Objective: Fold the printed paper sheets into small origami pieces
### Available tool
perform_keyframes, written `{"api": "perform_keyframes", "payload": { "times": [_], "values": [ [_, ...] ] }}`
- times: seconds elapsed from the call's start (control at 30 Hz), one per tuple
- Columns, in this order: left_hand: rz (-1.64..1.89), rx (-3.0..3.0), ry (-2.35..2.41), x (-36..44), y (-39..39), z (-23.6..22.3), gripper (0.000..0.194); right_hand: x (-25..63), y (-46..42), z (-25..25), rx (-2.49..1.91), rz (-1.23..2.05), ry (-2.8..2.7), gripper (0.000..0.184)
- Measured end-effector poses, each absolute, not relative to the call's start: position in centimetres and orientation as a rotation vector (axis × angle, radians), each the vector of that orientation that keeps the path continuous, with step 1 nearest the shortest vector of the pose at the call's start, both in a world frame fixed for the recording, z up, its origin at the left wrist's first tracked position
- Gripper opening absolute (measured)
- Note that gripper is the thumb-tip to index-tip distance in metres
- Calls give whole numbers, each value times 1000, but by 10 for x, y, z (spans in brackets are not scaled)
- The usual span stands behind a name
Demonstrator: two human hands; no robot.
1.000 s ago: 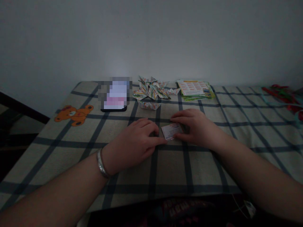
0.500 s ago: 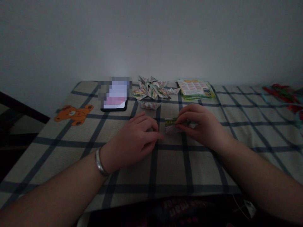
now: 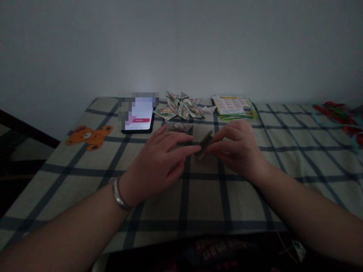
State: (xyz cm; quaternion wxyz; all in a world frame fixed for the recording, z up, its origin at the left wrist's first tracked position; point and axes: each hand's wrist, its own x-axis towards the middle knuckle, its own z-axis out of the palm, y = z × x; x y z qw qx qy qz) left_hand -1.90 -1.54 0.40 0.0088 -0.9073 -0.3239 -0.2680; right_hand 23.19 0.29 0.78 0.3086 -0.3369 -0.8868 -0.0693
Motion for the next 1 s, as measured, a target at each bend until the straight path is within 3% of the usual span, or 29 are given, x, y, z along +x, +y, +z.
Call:
{"api": "perform_keyframes", "payload": {
  "times": [0.63,1.0],
  "values": [
    [-838,-2869,-1116,-24,-6,0,27,241,7,9,-791,64,-2511,8],
    [-969,-2935,-1132,-22,-4,-1,27,234,2,10,-754,129,-2728,20]
  ]
}}
